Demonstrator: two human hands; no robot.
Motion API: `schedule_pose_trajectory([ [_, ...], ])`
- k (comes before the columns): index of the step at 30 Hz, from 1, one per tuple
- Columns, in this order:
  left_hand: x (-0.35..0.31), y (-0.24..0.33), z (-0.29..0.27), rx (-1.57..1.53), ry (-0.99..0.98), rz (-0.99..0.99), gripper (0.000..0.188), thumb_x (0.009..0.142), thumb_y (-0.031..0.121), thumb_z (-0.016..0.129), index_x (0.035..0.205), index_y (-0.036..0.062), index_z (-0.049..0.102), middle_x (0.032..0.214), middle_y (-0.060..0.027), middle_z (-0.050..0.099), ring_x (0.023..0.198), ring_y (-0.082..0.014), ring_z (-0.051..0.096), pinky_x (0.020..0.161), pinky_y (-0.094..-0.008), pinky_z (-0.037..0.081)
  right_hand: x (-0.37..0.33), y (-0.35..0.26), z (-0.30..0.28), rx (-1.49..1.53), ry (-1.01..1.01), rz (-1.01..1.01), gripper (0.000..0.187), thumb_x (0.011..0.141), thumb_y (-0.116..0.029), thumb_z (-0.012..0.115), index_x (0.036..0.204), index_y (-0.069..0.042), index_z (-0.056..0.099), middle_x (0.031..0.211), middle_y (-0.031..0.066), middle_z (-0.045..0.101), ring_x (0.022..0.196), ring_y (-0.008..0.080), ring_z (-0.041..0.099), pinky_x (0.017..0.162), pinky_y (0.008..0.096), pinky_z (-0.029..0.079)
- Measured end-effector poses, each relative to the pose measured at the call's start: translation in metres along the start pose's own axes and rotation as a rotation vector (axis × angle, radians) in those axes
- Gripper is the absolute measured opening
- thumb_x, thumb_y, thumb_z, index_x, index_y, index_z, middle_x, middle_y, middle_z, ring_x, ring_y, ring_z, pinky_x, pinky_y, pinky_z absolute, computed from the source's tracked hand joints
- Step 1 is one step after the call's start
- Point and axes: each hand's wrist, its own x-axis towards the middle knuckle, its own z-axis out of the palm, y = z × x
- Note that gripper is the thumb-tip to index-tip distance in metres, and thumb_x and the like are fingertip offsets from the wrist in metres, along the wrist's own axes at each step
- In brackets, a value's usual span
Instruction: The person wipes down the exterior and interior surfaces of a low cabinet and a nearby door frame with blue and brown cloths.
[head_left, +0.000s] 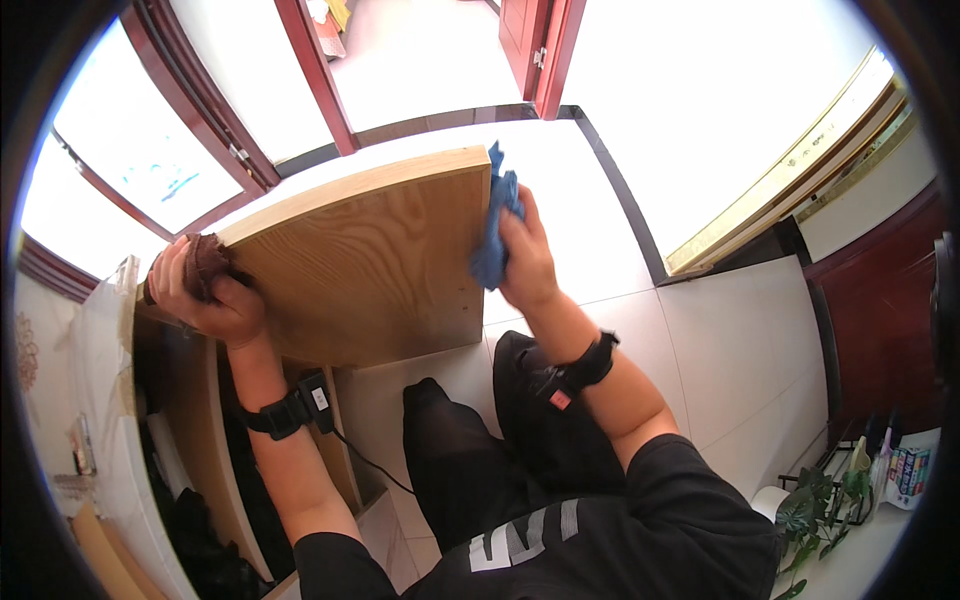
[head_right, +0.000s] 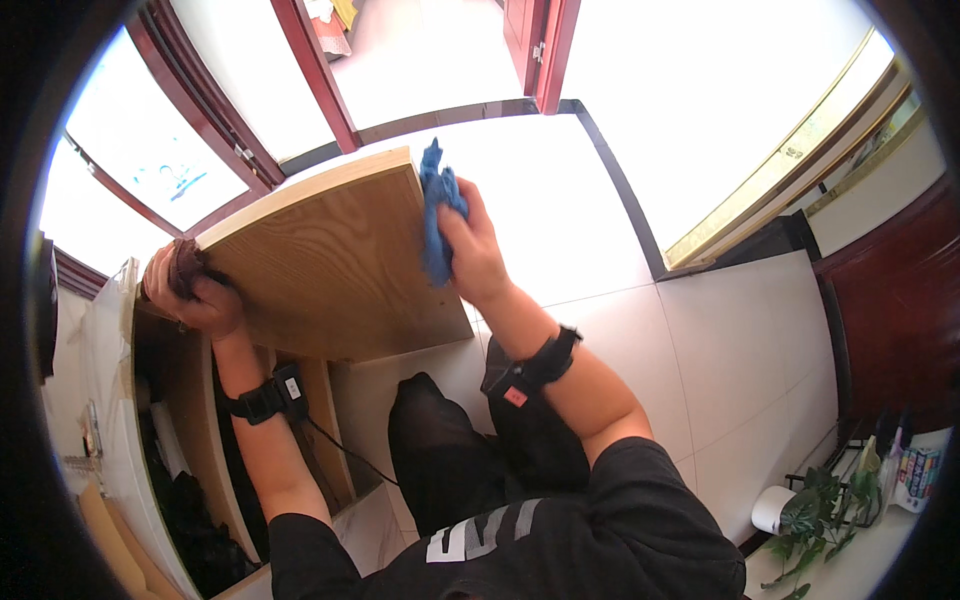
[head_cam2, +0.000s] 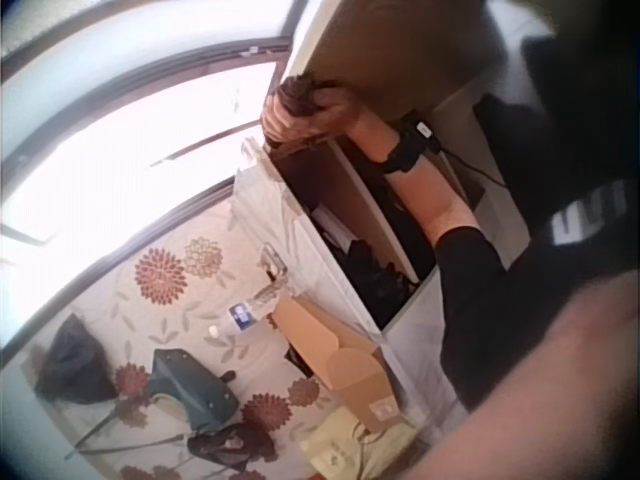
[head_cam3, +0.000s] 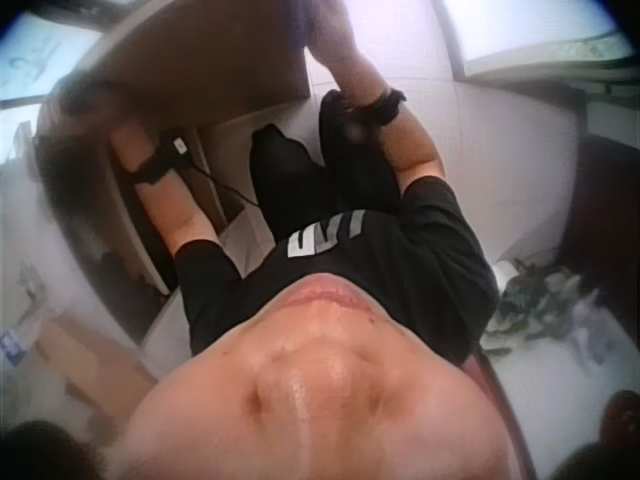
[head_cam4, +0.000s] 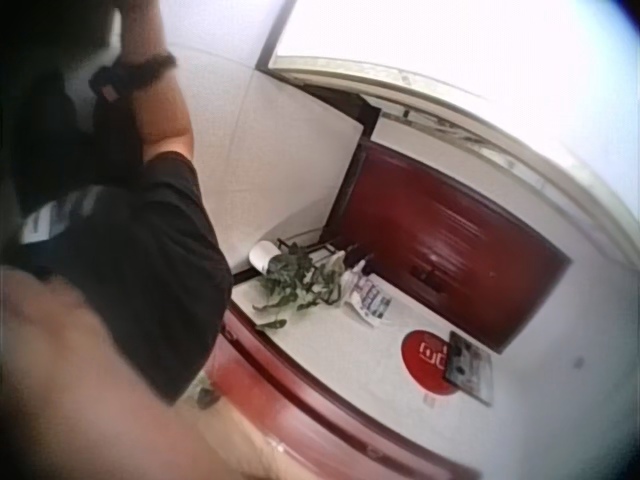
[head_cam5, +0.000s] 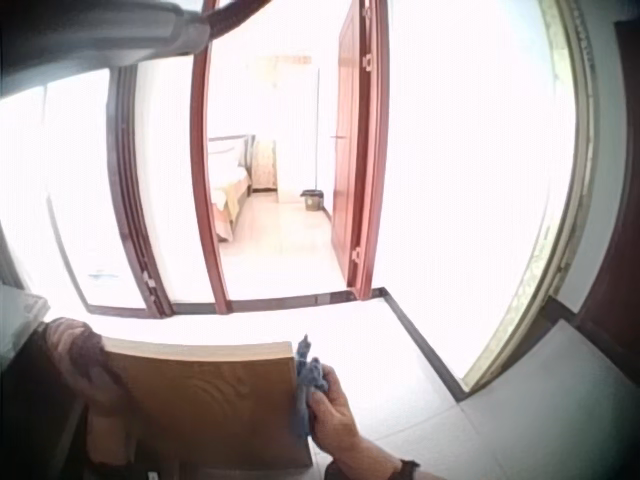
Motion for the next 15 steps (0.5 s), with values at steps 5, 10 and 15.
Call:
schedule_pose_trajectory([
  [5, 0.002, 0.003, 0.007, -0.004, 0.025, 0.001, 0.026, 0.088, 0.018, 0.043, 0.106, 0.003, 0.052, 0.106, -0.0099, 0.057, 0.102, -0.0293, 0.051, 0.096, -0.0441, 0.035, -0.01, 0.016, -0.013, -0.219, 0.022, -0.076, 0.031, 0.097, -0.02, 0.04, 0.122, -0.002, 0.042, 0.096, 0.0017, 0.05, 0.087, 0.0063, 0.043, 0.078, 0.0213, 0.038],
  [10, -0.002, -0.001, 0.004, 0.05, -0.069, 0.028, 0.026, 0.089, 0.018, 0.043, 0.107, 0.0016, 0.051, 0.106, -0.0119, 0.056, 0.099, -0.0288, 0.052, 0.092, -0.0426, 0.038, 0.05, -0.061, 0.029, -0.422, -0.206, -0.021, 0.037, 0.096, -0.03, 0.041, 0.109, 0.002, 0.056, 0.093, 0.0048, 0.056, 0.085, 0.0097, 0.05, 0.077, 0.0206, 0.042],
  [15, 0.0, -0.001, 0.006, -0.019, 0.024, 0.009, 0.03, 0.091, 0.026, 0.043, 0.107, 0.0012, 0.051, 0.104, -0.0117, 0.055, 0.099, -0.0286, 0.051, 0.092, -0.043, 0.036, 0.068, -0.098, 0.046, -0.652, -0.473, 0.193, 0.045, 0.087, -0.039, 0.053, 0.099, 0.004, 0.06, 0.079, 0.0083, 0.058, 0.067, 0.0128, 0.057, 0.059, 0.0199, 0.047],
])
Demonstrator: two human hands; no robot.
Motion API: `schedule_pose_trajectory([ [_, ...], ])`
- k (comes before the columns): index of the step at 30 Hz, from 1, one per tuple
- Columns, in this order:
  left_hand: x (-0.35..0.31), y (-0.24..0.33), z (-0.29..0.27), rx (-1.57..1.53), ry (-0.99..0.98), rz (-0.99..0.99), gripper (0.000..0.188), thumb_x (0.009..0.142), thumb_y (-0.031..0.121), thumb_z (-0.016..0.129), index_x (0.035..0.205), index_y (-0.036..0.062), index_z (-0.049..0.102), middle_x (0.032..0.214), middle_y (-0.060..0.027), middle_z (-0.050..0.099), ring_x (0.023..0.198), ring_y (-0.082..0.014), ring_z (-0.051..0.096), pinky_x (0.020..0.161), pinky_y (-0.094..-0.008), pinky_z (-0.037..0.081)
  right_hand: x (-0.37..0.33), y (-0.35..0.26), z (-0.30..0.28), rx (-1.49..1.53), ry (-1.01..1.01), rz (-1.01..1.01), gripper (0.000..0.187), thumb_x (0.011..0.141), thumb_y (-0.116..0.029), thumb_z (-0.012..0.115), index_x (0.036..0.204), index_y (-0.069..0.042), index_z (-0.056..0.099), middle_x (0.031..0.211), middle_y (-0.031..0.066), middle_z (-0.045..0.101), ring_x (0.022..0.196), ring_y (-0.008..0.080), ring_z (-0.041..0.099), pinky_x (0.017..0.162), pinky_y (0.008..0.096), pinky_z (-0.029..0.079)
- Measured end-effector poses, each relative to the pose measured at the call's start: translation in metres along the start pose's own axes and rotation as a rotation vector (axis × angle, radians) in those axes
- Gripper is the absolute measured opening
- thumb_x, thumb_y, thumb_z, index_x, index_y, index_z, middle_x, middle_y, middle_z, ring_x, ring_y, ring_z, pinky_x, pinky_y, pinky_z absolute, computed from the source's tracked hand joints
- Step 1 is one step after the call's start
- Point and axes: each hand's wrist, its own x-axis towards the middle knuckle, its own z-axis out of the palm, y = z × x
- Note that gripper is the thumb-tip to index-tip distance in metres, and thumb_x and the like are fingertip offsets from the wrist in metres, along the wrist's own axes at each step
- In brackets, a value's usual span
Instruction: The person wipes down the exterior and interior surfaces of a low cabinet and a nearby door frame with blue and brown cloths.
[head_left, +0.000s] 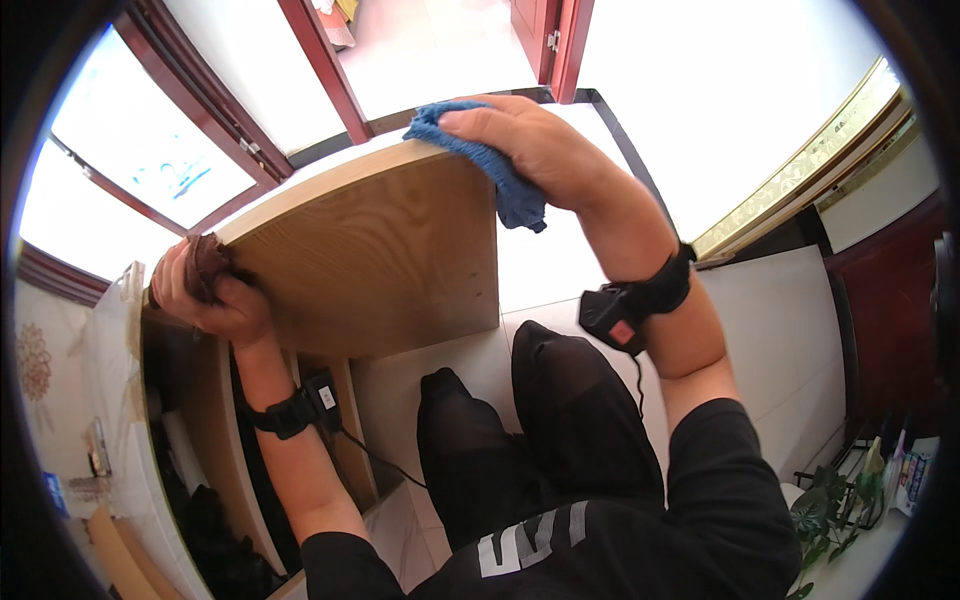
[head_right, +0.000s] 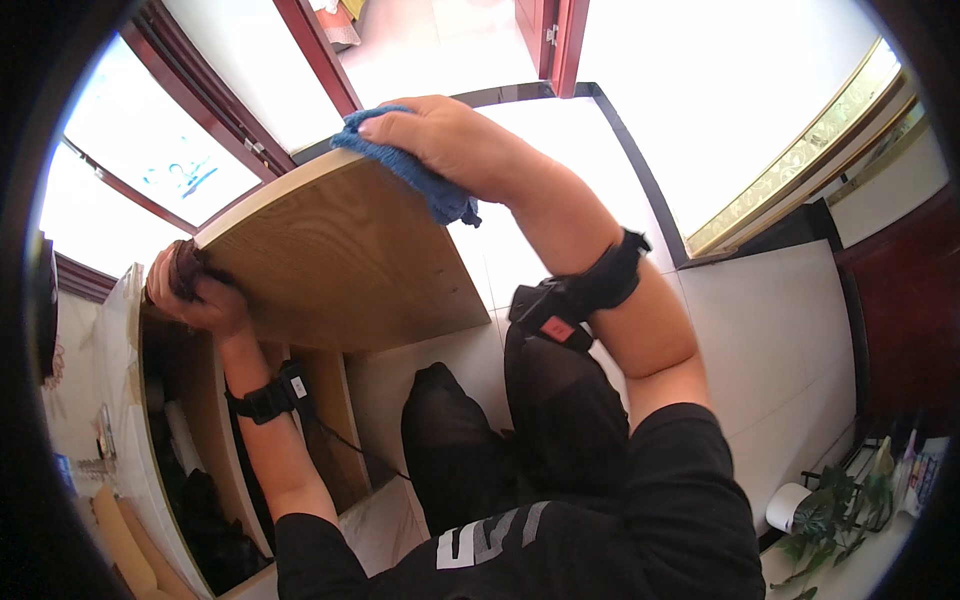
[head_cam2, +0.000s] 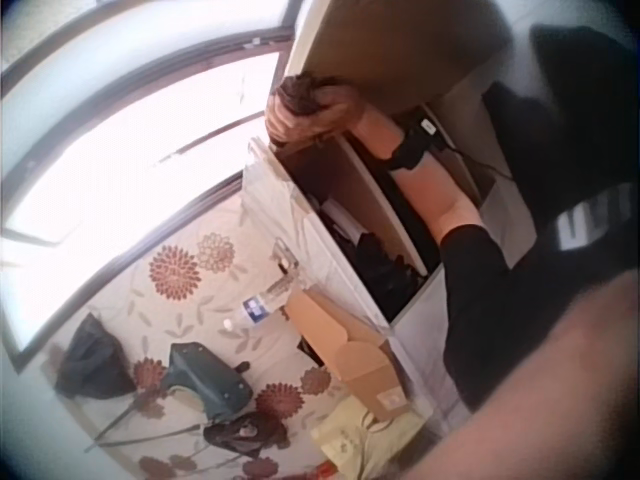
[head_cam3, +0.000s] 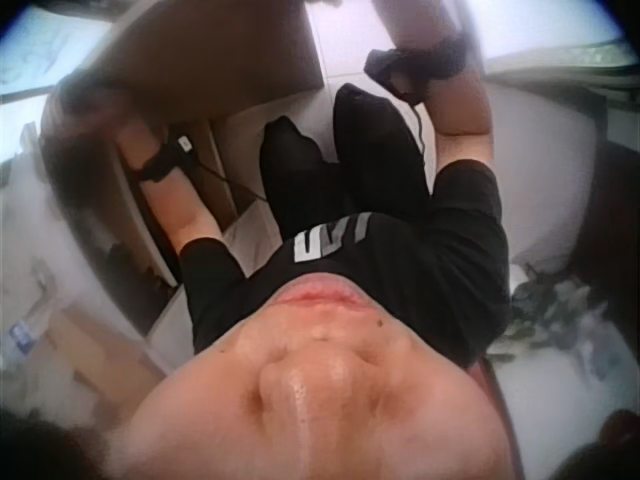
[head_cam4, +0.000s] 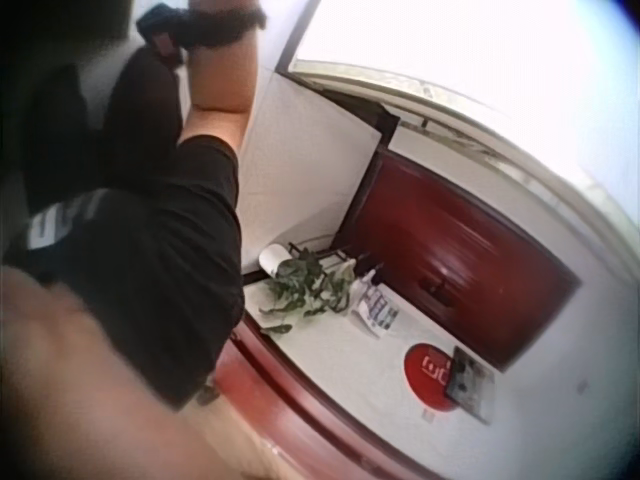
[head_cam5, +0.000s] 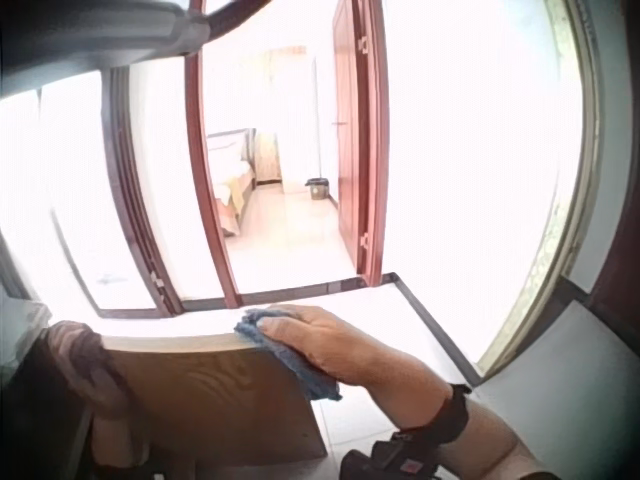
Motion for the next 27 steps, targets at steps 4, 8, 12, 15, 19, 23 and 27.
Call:
schedule_pose_trajectory([
  [4, -0.001, -0.001, -0.002, 0.041, -0.034, 0.041, 0.029, 0.09, 0.023, 0.043, 0.108, 0.0009, 0.051, 0.106, -0.0124, 0.054, 0.099, -0.0282, 0.052, 0.091, -0.0419, 0.038, 0.005, 0.022, -0.022, 0.233, -0.159, 0.045, 0.05, 0.088, -0.038, 0.052, 0.101, 0.01, 0.057, 0.079, 0.011, 0.059, 0.059, 0.013, 0.06, 0.05, 0.0164, 0.05],
  [8, -0.001, 0.0, -0.001, 0.057, -0.033, 0.036, 0.03, 0.09, 0.023, 0.042, 0.108, 0.0007, 0.051, 0.106, -0.0129, 0.054, 0.098, -0.0282, 0.053, 0.09, -0.0416, 0.04, 0.014, 0.011, -0.022, 0.172, -0.209, 0.042, 0.059, 0.082, -0.041, 0.06, 0.102, 0.014, 0.054, 0.077, 0.0177, 0.059, 0.057, 0.0191, 0.063, 0.049, 0.02, 0.053],
  [12, 0.0, 0.001, -0.002, 0.078, -0.042, 0.032, 0.029, 0.09, 0.022, 0.041, 0.108, 0.0007, 0.051, 0.105, -0.0127, 0.054, 0.098, -0.0283, 0.053, 0.09, -0.0415, 0.04, 0.024, 0.0, -0.016, -0.099, -0.243, 0.024, 0.069, 0.079, -0.046, 0.063, 0.105, 0.016, 0.051, 0.08, 0.0228, 0.058, 0.059, 0.0235, 0.064, 0.048, 0.0216, 0.052],
  [15, 0.0, -0.006, -0.006, 0.053, -0.051, 0.078, 0.029, 0.09, 0.021, 0.04, 0.107, 0.0007, 0.051, 0.104, -0.0128, 0.054, 0.098, -0.0279, 0.052, 0.09, -0.0416, 0.04, 0.009, -0.005, -0.009, -0.057, -0.142, 0.123, 0.069, 0.078, -0.047, 0.064, 0.106, 0.016, 0.051, 0.083, 0.0235, 0.058, 0.063, 0.0237, 0.064, 0.052, 0.0207, 0.052],
  [19, -0.001, -0.001, -0.009, -0.033, -0.021, 0.012, 0.025, 0.085, 0.014, 0.043, 0.106, 0.0031, 0.051, 0.105, -0.01, 0.055, 0.099, -0.0289, 0.052, 0.093, -0.0438, 0.037, -0.014, 0.019, -0.005, 0.432, -0.196, 0.134, 0.064, 0.081, -0.046, 0.06, 0.11, 0.011, 0.053, 0.087, 0.0186, 0.06, 0.077, 0.0196, 0.064, 0.055, 0.0219, 0.053],
  [23, 0.0, -0.002, -0.011, -0.066, -0.004, -0.001, 0.025, 0.085, 0.012, 0.042, 0.106, 0.0033, 0.051, 0.105, -0.0102, 0.055, 0.098, -0.0291, 0.052, 0.092, -0.0437, 0.037, 0.006, 0.004, -0.004, 0.039, -0.374, 0.001, 0.068, 0.08, -0.045, 0.061, 0.115, 0.012, 0.05, 0.09, 0.0222, 0.06, 0.078, 0.0248, 0.065, 0.057, 0.0241, 0.053],
  [27, -0.001, 0.0, -0.009, -0.024, -0.026, 0.016, 0.027, 0.087, 0.017, 0.042, 0.108, 0.002, 0.05, 0.105, -0.0119, 0.053, 0.098, -0.0285, 0.052, 0.09, -0.0423, 0.04, 0.011, -0.008, 0.003, -0.112, -0.234, 0.153, 0.071, 0.074, -0.049, 0.066, 0.112, 0.01, 0.052, 0.089, 0.0247, 0.058, 0.075, 0.0274, 0.065, 0.056, 0.026, 0.053],
])
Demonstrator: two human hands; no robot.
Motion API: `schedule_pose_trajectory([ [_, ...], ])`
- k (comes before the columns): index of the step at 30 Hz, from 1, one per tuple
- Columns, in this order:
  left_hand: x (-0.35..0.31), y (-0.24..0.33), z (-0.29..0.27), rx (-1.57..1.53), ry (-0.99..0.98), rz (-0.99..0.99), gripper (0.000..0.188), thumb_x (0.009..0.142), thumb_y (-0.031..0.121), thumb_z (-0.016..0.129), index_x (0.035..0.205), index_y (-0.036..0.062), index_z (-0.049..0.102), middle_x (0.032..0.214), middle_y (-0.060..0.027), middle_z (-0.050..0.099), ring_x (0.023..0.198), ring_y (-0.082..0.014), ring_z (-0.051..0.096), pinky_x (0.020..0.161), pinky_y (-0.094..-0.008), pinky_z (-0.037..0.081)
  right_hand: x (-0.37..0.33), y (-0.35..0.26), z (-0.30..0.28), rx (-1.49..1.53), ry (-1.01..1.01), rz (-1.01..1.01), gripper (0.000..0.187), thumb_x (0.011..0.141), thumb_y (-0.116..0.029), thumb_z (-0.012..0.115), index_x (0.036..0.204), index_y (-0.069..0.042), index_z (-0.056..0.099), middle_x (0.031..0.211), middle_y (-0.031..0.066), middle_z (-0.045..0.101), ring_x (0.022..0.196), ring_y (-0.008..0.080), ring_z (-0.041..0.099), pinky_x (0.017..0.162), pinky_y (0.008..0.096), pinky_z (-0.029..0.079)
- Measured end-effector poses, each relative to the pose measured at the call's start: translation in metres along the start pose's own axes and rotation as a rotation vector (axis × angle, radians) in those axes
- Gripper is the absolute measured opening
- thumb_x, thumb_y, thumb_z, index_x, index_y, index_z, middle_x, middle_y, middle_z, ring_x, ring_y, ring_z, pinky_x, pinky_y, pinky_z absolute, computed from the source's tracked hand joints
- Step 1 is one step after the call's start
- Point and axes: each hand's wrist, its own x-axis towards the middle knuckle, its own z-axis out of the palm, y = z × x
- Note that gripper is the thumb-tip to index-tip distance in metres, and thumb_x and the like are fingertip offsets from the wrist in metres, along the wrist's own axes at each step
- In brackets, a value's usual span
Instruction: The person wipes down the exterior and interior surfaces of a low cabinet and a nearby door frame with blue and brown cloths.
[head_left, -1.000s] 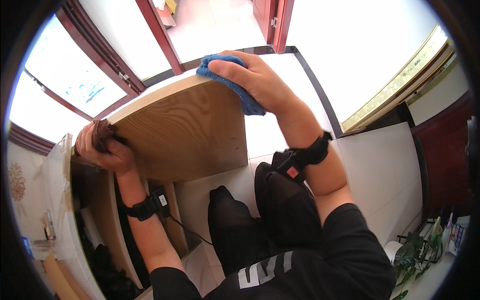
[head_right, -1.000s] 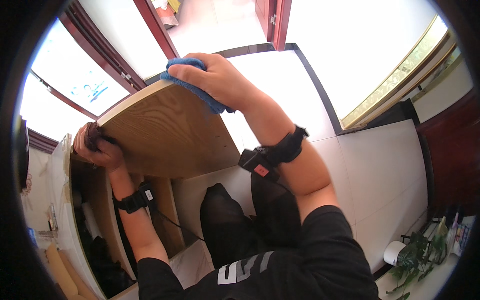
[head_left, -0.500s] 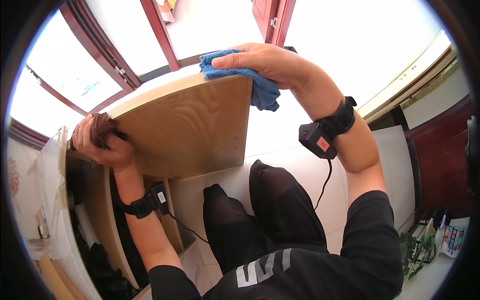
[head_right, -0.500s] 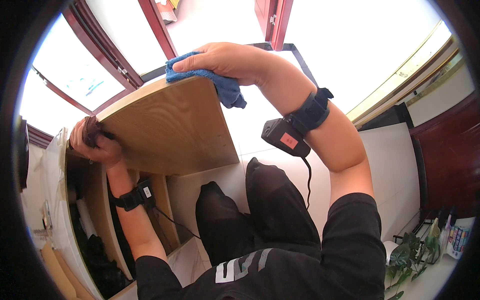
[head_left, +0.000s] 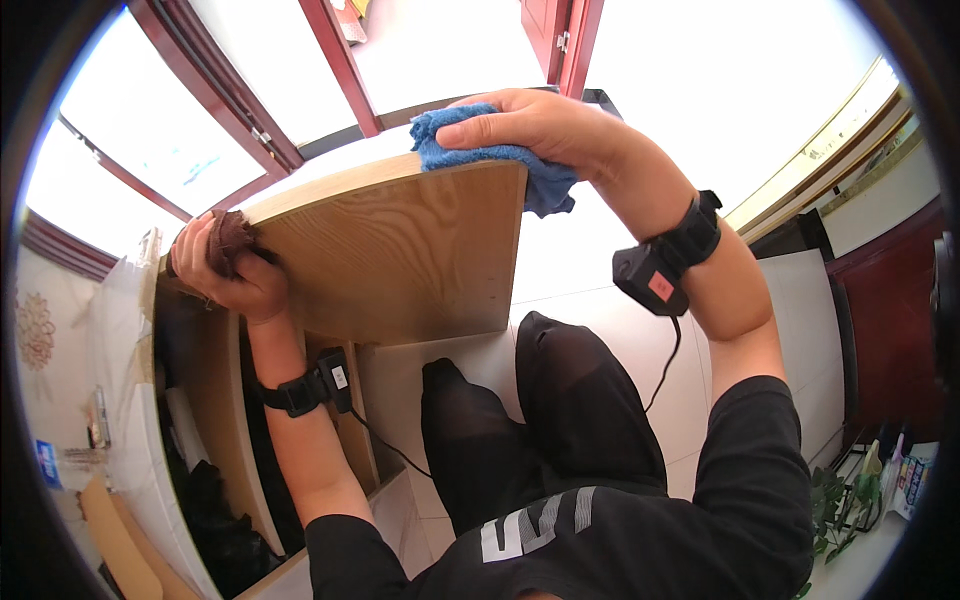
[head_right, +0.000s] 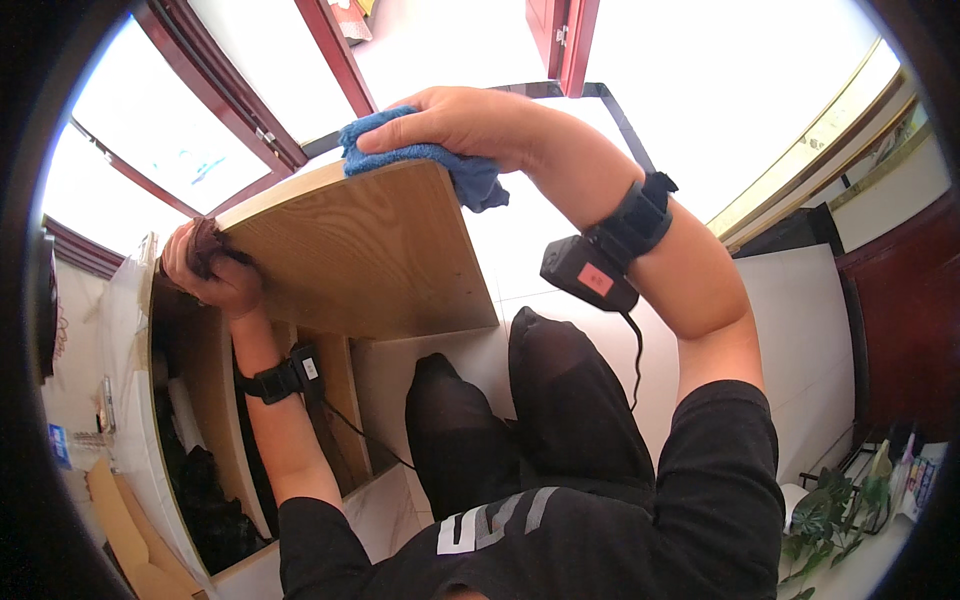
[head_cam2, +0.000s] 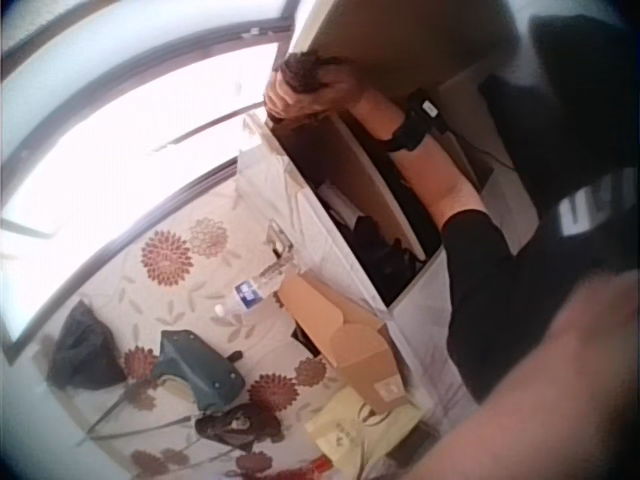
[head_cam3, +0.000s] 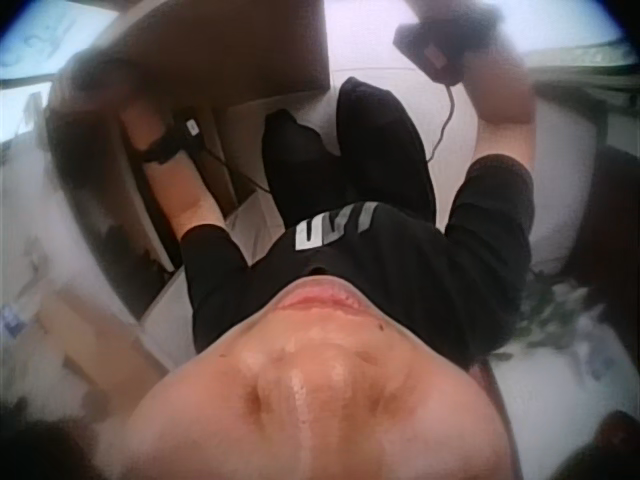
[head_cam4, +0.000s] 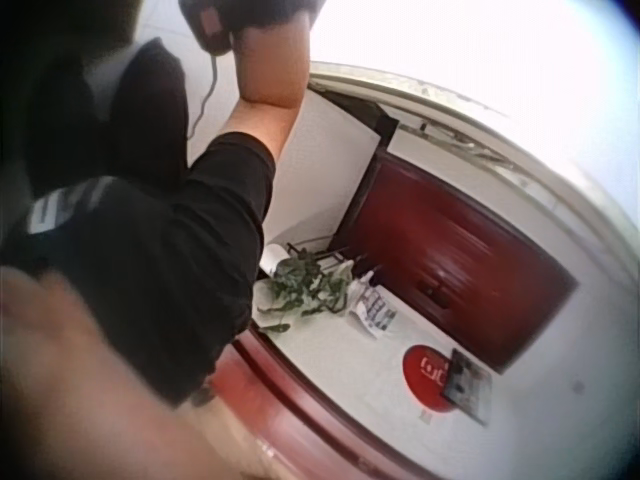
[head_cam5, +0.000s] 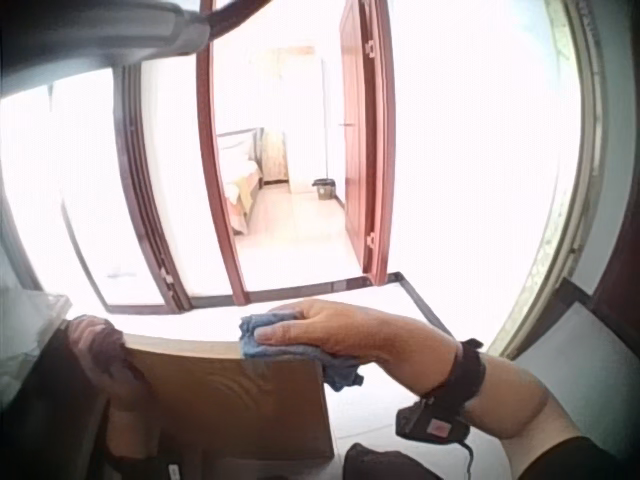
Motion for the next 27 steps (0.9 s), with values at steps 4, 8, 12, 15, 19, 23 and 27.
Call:
schedule_pose_trajectory([
  [4, 0.0, -0.002, -0.002, -0.006, 0.031, -0.004, 0.025, 0.087, 0.018, 0.042, 0.105, 0.0032, 0.051, 0.104, -0.0108, 0.054, 0.099, -0.0288, 0.052, 0.092, -0.0437, 0.037, -0.018, 0.031, 0.019, 0.497, 0.105, -0.127, 0.057, 0.085, -0.041, 0.058, 0.114, 0.008, 0.051, 0.094, 0.0136, 0.059, 0.073, 0.0131, 0.06, 0.058, 0.0181, 0.05],
  [8, -0.001, -0.003, -0.003, -0.078, 0.04, -0.01, 0.027, 0.088, 0.021, 0.042, 0.106, 0.0032, 0.05, 0.104, -0.011, 0.054, 0.1, -0.0288, 0.051, 0.092, -0.0439, 0.037, -0.045, 0.099, 0.053, 0.767, 0.233, -0.255, 0.058, 0.091, -0.038, 0.051, 0.128, 0.005, 0.041, 0.11, 0.0094, 0.055, 0.093, 0.012, 0.056, 0.08, 0.0235, 0.047],
  [12, 0.003, 0.005, -0.002, -0.078, 0.023, 0.002, 0.024, 0.089, 0.017, 0.042, 0.107, 0.0026, 0.049, 0.104, -0.0108, 0.053, 0.098, -0.0271, 0.051, 0.089, -0.0424, 0.04, -0.055, 0.123, 0.07, 0.727, 0.303, -0.16, 0.06, 0.094, -0.042, 0.044, 0.134, 0.002, 0.036, 0.126, 0.0143, 0.048, 0.114, 0.0184, 0.046, 0.098, 0.0307, 0.035],
  [15, -0.005, 0.004, -0.002, -0.083, 0.036, -0.068, 0.022, 0.089, 0.012, 0.042, 0.107, 0.0026, 0.05, 0.105, -0.0109, 0.053, 0.098, -0.0269, 0.051, 0.089, -0.0404, 0.041, -0.04, 0.09, 0.052, 0.402, 0.325, -0.12, 0.06, 0.094, -0.048, 0.041, 0.128, 0.001, 0.044, 0.119, 0.0139, 0.052, 0.109, 0.0179, 0.049, 0.095, 0.0302, 0.039],
  [19, 0.001, 0.005, 0.001, -0.009, 0.006, -0.007, 0.022, 0.088, 0.008, 0.043, 0.105, 0.0008, 0.054, 0.104, -0.0117, 0.053, 0.098, -0.0267, 0.05, 0.088, -0.0375, 0.041, -0.023, 0.019, 0.021, 0.181, 0.207, -0.053, 0.059, 0.086, -0.043, 0.054, 0.115, 0.008, 0.051, 0.094, 0.016, 0.057, 0.081, 0.0166, 0.06, 0.065, 0.0236, 0.051],
  [23, -0.008, -0.004, -0.001, 0.044, -0.015, -0.046, 0.027, 0.088, 0.019, 0.043, 0.107, 0.001, 0.049, 0.104, -0.0119, 0.054, 0.099, -0.0288, 0.051, 0.091, -0.0437, 0.038, -0.02, 0.012, 0.006, 0.245, 0.13, -0.013, 0.049, 0.083, -0.035, 0.06, 0.105, 0.009, 0.056, 0.089, 0.0146, 0.058, 0.08, 0.0172, 0.06, 0.065, 0.0244, 0.051],
  [27, -0.005, -0.005, 0.001, -0.043, 0.014, 0.027, 0.027, 0.087, 0.016, 0.042, 0.108, 0.0004, 0.048, 0.104, -0.0125, 0.054, 0.099, -0.0293, 0.05, 0.091, -0.0438, 0.038, -0.022, 0.028, -0.004, 0.486, -0.018, -0.112, 0.05, 0.076, -0.034, 0.068, 0.101, 0.009, 0.058, 0.086, 0.0178, 0.058, 0.067, 0.021, 0.061, 0.057, 0.0246, 0.052],
])
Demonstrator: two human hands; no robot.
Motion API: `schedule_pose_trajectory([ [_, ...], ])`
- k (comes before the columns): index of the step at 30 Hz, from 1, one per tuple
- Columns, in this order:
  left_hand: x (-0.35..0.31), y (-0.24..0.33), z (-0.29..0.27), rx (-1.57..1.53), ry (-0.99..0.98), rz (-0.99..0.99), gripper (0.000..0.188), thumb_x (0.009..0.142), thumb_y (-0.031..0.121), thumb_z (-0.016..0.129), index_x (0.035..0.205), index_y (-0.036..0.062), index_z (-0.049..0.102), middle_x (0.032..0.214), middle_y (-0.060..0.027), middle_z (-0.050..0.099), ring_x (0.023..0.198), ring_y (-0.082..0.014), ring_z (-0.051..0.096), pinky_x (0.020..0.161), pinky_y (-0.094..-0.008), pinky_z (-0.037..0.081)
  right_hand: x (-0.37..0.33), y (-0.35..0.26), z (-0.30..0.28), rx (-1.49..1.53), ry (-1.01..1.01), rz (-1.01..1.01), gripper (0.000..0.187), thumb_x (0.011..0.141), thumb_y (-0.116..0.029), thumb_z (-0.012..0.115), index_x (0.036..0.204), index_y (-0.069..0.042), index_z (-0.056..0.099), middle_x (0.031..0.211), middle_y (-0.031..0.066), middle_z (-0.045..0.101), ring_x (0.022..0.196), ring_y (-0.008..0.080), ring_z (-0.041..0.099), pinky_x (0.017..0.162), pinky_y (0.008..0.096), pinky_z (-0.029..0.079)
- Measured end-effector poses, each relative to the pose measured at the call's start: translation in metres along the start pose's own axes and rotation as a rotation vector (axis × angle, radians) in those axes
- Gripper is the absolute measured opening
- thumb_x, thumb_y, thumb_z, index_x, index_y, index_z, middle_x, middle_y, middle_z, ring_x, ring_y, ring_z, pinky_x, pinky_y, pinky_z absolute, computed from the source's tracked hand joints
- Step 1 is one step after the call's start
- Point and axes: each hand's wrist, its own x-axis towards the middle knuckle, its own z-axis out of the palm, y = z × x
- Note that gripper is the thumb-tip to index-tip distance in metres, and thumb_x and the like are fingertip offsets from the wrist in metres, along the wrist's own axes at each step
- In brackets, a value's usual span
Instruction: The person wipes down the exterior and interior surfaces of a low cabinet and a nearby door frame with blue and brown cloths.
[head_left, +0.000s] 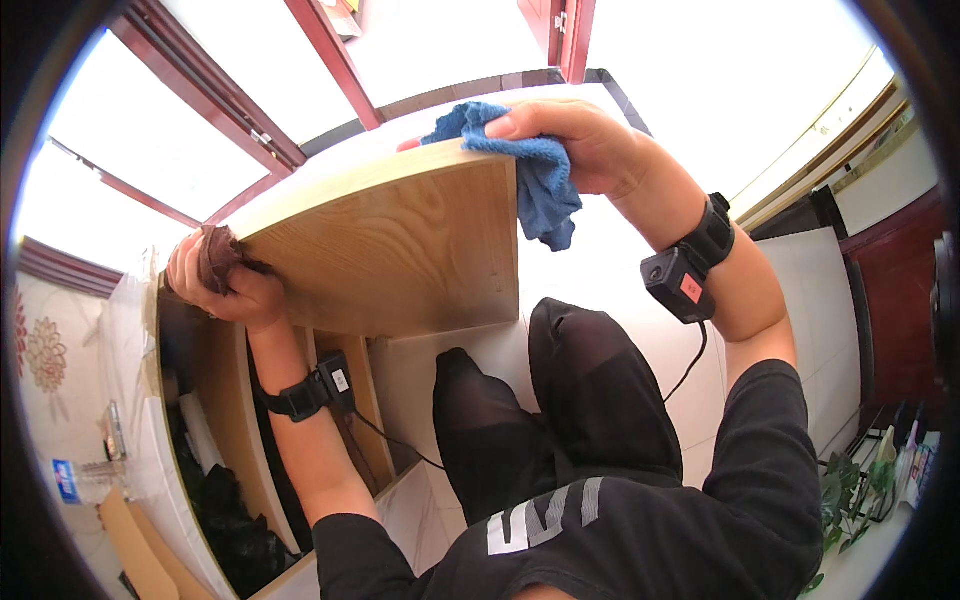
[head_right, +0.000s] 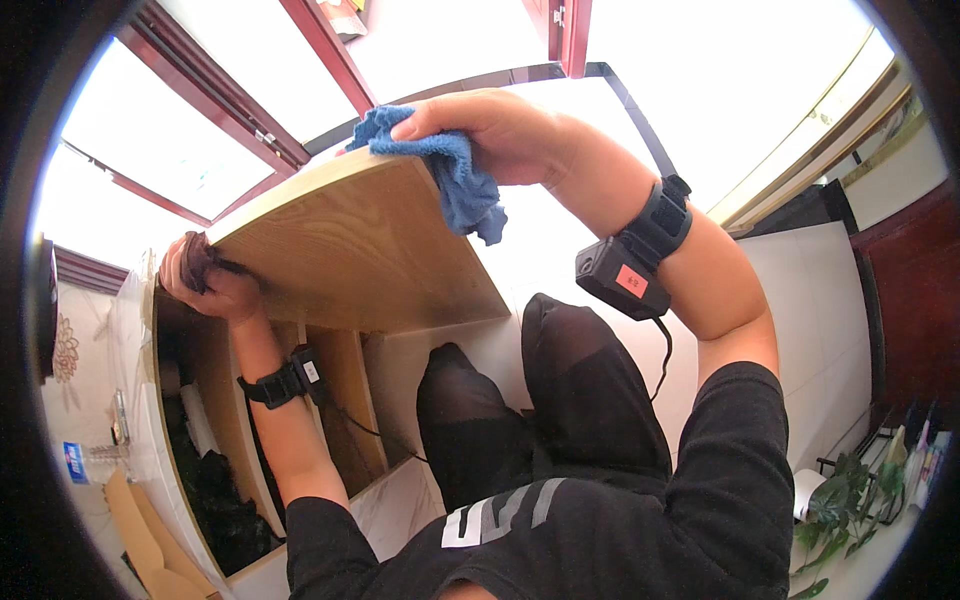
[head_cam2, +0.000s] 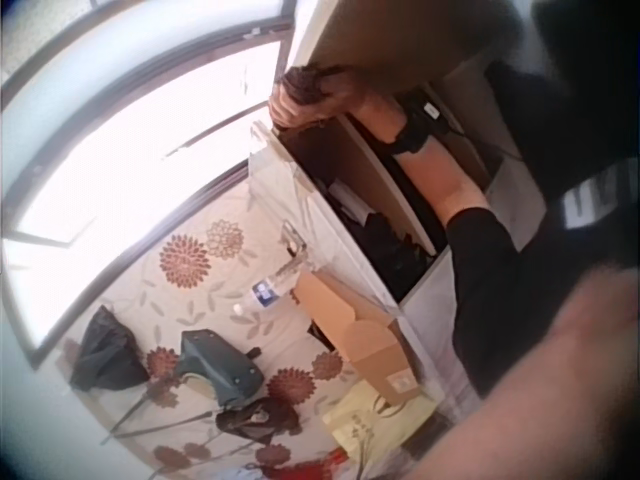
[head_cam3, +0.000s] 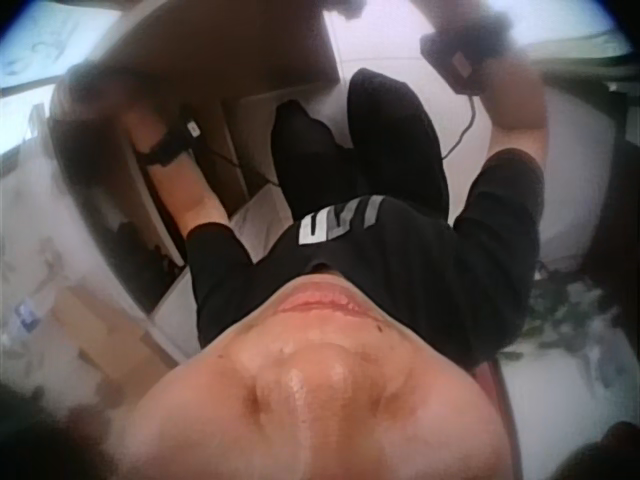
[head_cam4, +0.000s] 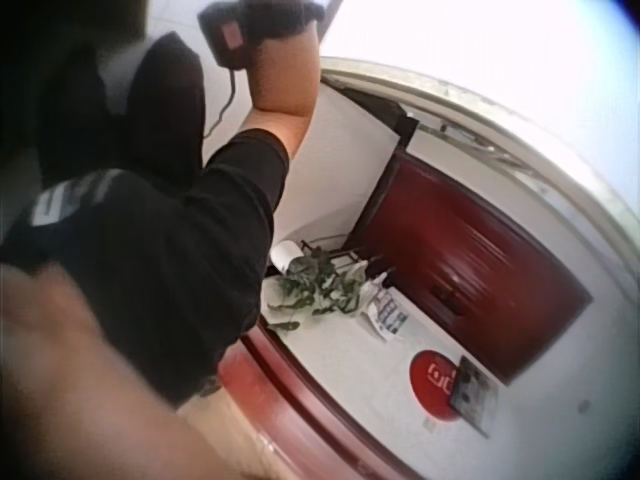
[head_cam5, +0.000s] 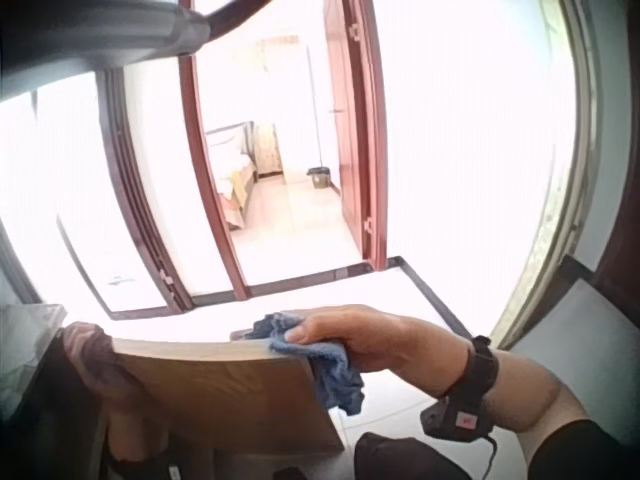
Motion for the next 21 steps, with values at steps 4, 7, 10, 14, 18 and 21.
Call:
schedule_pose_trajectory([
  [4, -0.001, 0.002, 0.001, 0.048, -0.011, -0.016, 0.027, 0.086, 0.014, 0.042, 0.108, -0.0006, 0.048, 0.104, -0.0137, 0.054, 0.097, -0.0296, 0.05, 0.089, -0.0432, 0.038, 0.015, -0.013, 0.016, -0.252, -0.185, -0.181, 0.054, 0.082, -0.036, 0.064, 0.106, 0.011, 0.055, 0.081, 0.0197, 0.06, 0.064, 0.0164, 0.065, 0.054, 0.0192, 0.055],
  [7, -0.009, 0.004, 0.008, -0.018, 0.043, -0.129, 0.027, 0.085, 0.014, 0.043, 0.107, -0.0014, 0.049, 0.104, -0.0147, 0.054, 0.096, -0.0297, 0.049, 0.088, -0.0421, 0.038, 0.016, -0.015, 0.02, -0.474, 0.023, 0.027, 0.062, 0.083, -0.043, 0.061, 0.115, 0.009, 0.051, 0.087, 0.0213, 0.059, 0.066, 0.0174, 0.066, 0.056, 0.019, 0.055],
  [10, -0.005, 0.002, 0.002, 0.064, 0.002, -0.025, 0.024, 0.088, 0.012, 0.041, 0.105, -0.0018, 0.049, 0.104, -0.0144, 0.053, 0.095, -0.0276, 0.05, 0.085, -0.04, 0.04, 0.011, 0.013, 0.02, -0.318, 0.116, -0.139, 0.057, 0.088, -0.041, 0.055, 0.119, 0.006, 0.049, 0.096, 0.019, 0.06, 0.077, 0.0163, 0.064, 0.064, 0.0198, 0.054],
  [14, -0.003, 0.005, 0.005, 0.077, 0.012, 0.018, 0.023, 0.091, 0.015, 0.038, 0.104, -0.0018, 0.048, 0.102, -0.0131, 0.053, 0.092, -0.0257, 0.052, 0.082, -0.0391, 0.044, 0.001, 0.066, 0.014, -0.581, 0.329, -0.669, 0.047, 0.097, -0.033, 0.039, 0.129, 0.002, 0.04, 0.117, 0.0203, 0.051, 0.105, 0.0251, 0.054, 0.09, 0.0315, 0.044],
  [18, -0.008, 0.002, 0.007, 0.091, -0.003, -0.034, 0.024, 0.092, 0.016, 0.039, 0.106, -0.0023, 0.046, 0.098, -0.0131, 0.054, 0.089, -0.0257, 0.053, 0.08, -0.0387, 0.044, -0.019, 0.172, 0.008, -0.61, 0.597, -0.39, 0.045, 0.1, -0.027, 0.024, 0.134, 0.002, 0.034, 0.128, 0.0247, 0.044, 0.117, 0.0366, 0.043, 0.102, 0.0375, 0.031],
  [21, -0.014, -0.012, 0.002, 0.051, -0.022, -0.036, 0.027, 0.088, 0.013, 0.04, 0.107, -0.0037, 0.048, 0.104, -0.0145, 0.051, 0.094, -0.0281, 0.047, 0.083, -0.0406, 0.039, -0.03, 0.267, -0.002, -0.527, 0.723, -0.17, 0.05, 0.099, -0.032, 0.025, 0.131, 0.004, 0.039, 0.133, 0.0248, 0.041, 0.124, 0.0342, 0.039, 0.104, 0.0369, 0.027],
])
